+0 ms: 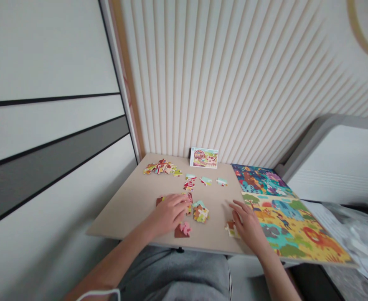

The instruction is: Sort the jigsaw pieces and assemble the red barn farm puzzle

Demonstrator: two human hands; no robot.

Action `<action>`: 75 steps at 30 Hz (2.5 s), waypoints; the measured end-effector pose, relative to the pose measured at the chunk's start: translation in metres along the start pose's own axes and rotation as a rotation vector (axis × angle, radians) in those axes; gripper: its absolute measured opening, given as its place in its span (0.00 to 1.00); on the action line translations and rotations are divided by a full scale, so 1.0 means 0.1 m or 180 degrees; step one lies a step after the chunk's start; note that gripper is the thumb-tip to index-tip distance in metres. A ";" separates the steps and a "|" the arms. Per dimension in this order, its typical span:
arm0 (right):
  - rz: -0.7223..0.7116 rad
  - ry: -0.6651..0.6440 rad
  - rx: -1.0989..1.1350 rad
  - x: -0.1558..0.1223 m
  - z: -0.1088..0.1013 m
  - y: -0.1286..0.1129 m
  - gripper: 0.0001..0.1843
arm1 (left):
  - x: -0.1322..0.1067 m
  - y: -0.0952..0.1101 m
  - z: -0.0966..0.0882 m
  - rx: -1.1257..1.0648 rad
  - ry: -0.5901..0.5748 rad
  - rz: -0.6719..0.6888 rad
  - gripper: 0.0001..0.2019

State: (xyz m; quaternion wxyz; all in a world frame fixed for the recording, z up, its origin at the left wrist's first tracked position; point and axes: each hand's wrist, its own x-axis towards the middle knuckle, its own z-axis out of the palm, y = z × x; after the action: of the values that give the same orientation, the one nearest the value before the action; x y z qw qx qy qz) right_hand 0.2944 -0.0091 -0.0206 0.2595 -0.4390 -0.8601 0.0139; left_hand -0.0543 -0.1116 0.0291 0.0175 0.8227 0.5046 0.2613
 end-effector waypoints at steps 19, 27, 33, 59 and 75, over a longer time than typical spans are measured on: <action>-0.0532 -0.0315 -0.0087 1.31 0.59 0.10 0.18 | 0.98 -1.32 0.79 0.0253 -0.0021 -0.0305 0.21; -0.0744 -0.0508 0.0244 1.38 0.62 0.02 0.19 | 0.99 -1.35 0.80 0.0206 -0.0105 -0.0292 0.20; -0.0709 -0.0572 0.0237 1.43 0.62 0.02 0.18 | 0.98 -1.32 0.78 0.0208 -0.0089 -0.0298 0.21; -0.0183 -0.0347 0.0334 1.30 0.65 0.44 0.21 | 0.93 -1.32 0.72 0.0237 -0.0001 -0.0421 0.21; -0.0389 -0.0337 0.0531 1.28 0.56 0.31 0.18 | 0.91 -0.98 0.13 0.0056 -0.0490 0.0042 0.17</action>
State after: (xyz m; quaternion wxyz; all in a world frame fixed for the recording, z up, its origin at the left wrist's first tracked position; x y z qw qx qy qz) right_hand 0.2309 0.1189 -0.0215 0.2498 -0.3613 -0.8936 0.0927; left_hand -0.0966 0.0155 0.0264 0.0473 0.8438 0.4986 0.1929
